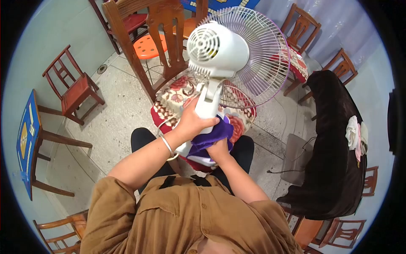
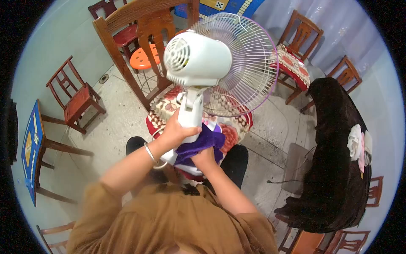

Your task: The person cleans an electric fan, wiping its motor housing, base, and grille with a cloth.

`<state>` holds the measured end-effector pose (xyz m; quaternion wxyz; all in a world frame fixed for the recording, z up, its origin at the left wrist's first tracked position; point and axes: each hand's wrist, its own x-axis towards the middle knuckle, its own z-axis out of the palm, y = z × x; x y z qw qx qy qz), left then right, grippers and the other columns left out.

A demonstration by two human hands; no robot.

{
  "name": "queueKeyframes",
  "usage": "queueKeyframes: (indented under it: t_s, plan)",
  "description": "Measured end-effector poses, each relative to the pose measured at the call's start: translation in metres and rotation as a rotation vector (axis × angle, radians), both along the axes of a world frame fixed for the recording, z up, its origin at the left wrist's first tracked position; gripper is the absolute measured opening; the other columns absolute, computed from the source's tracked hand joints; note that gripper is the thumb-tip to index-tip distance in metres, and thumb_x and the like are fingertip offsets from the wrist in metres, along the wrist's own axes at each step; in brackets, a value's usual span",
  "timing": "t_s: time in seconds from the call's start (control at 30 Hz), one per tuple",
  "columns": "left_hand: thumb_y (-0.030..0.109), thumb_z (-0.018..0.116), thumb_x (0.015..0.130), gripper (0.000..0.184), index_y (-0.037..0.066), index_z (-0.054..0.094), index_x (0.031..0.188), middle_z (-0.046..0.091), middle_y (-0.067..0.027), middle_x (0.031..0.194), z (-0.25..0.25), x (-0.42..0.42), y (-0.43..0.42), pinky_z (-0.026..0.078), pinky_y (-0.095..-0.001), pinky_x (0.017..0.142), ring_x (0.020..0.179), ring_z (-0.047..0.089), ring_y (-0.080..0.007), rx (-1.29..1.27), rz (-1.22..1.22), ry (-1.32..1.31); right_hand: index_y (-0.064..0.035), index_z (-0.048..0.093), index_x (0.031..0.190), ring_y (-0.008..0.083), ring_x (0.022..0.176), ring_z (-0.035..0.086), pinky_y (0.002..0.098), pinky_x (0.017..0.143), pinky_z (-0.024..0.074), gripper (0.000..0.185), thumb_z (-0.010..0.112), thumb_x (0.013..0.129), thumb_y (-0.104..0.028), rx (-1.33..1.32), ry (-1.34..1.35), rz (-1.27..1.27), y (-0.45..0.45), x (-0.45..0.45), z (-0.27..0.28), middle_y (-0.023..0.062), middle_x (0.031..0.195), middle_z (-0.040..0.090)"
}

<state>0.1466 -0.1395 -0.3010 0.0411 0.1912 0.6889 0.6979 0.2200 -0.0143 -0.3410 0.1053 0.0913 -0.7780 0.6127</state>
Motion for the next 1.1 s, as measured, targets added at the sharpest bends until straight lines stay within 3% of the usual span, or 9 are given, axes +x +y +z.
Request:
queueKeyframes:
  t_s: [0.13,0.23,0.5,0.63,0.73,0.8,0.9,1.03,1.1]
  plan:
    - [0.037,0.082,0.073,0.051,-0.003,0.065,0.1,0.069,-0.011,0.091,0.041,0.002,0.002,0.051,-0.033,0.079,0.085,0.065,-0.0194,-0.088,-0.076,-0.046,-0.0012,0.05,0.13,0.0197,0.115,0.055,0.0333,0.098,0.0432,0.057,0.075,0.079,-0.012,-0.111,-0.023,0.004,0.003,0.021,0.065,0.0087,0.123,0.057]
    - [0.038,0.076,0.082,0.056,0.0,0.056,0.117,0.064,-0.0069,0.1,0.065,0.001,0.002,0.049,-0.0307,0.082,0.092,0.06,-0.0143,-0.187,-0.219,-0.281,-0.0007,0.051,0.129,0.0177,0.113,0.056,0.032,0.097,0.0442,0.051,0.071,0.083,-0.01,-0.084,-0.076,-0.003,0.015,0.027,0.073,0.0072,0.123,0.058]
    - [0.042,0.074,0.082,0.054,0.002,0.063,0.116,0.068,-0.0092,0.102,0.028,-0.018,0.021,0.05,-0.0308,0.079,0.088,0.063,-0.0161,-0.4,-0.14,-0.43,-0.0031,0.053,0.129,0.0143,0.103,0.061,0.0291,0.089,0.0498,0.039,0.058,0.091,-0.009,-0.381,-0.355,0.026,0.031,0.013,0.038,0.005,0.115,0.063]
    - [0.044,0.074,0.08,0.056,-0.006,0.068,0.103,0.07,-0.0144,0.091,0.011,-0.038,0.03,0.053,-0.0352,0.07,0.076,0.068,-0.0233,-0.235,-0.142,-0.528,-0.0028,0.059,0.121,0.0149,0.093,0.063,0.0288,0.083,0.0501,0.032,0.056,0.09,-0.008,-0.433,-0.509,-0.01,0.042,-0.008,0.043,0.0044,0.107,0.065]
    - [0.045,0.073,0.08,0.057,-0.007,0.067,0.104,0.07,-0.0157,0.093,0.001,-0.049,0.032,0.053,-0.0356,0.07,0.077,0.068,-0.0234,-0.289,-0.146,-0.535,-0.0026,0.059,0.12,0.014,0.093,0.063,0.0282,0.082,0.0504,0.03,0.057,0.093,-0.015,-0.279,-0.563,-0.03,0.048,-0.021,0.047,0.0039,0.106,0.065]
    - [0.048,0.071,0.081,0.061,-0.006,0.065,0.109,0.069,-0.0158,0.094,0.002,-0.056,0.033,0.053,-0.0384,0.067,0.078,0.068,-0.0244,-0.343,-0.179,-0.515,-0.0022,0.059,0.119,0.0142,0.093,0.063,0.0286,0.081,0.0507,0.029,0.057,0.094,-0.017,-0.414,-0.547,-0.015,0.049,-0.024,0.04,0.0042,0.106,0.065]
    - [0.045,0.068,0.086,0.056,-0.005,0.063,0.111,0.07,-0.0127,0.088,0.012,-0.06,0.036,0.054,-0.0336,0.067,0.072,0.068,-0.0214,-0.446,-0.225,-0.608,-0.0022,0.06,0.117,0.0154,0.093,0.063,0.0297,0.082,0.0515,0.028,0.055,0.095,-0.019,-0.576,-0.556,-0.081,0.062,-0.033,-0.002,0.0053,0.106,0.065]
    - [0.045,0.064,0.091,0.059,-0.006,0.057,0.12,0.068,-0.015,0.103,0.014,-0.057,0.026,0.055,-0.0344,0.075,0.086,0.069,-0.0219,-0.402,-0.384,-0.643,-0.0037,0.053,0.128,0.0221,0.104,0.064,0.0386,0.093,0.0525,0.039,0.054,0.099,-0.029,-0.956,-0.465,-0.062,0.072,-0.023,0.008,0.0105,0.117,0.063]
    - [0.038,0.057,0.096,0.054,-0.002,0.049,0.132,0.064,-0.0135,0.117,0.018,-0.051,0.013,0.054,-0.0335,0.084,0.1,0.065,-0.0202,-0.28,-0.484,-0.621,-0.0032,0.053,0.129,0.0225,0.111,0.061,0.0395,0.099,0.0491,0.04,0.052,0.1,-0.03,-0.889,-0.307,-0.081,0.087,-0.013,0.02,0.0106,0.123,0.061]
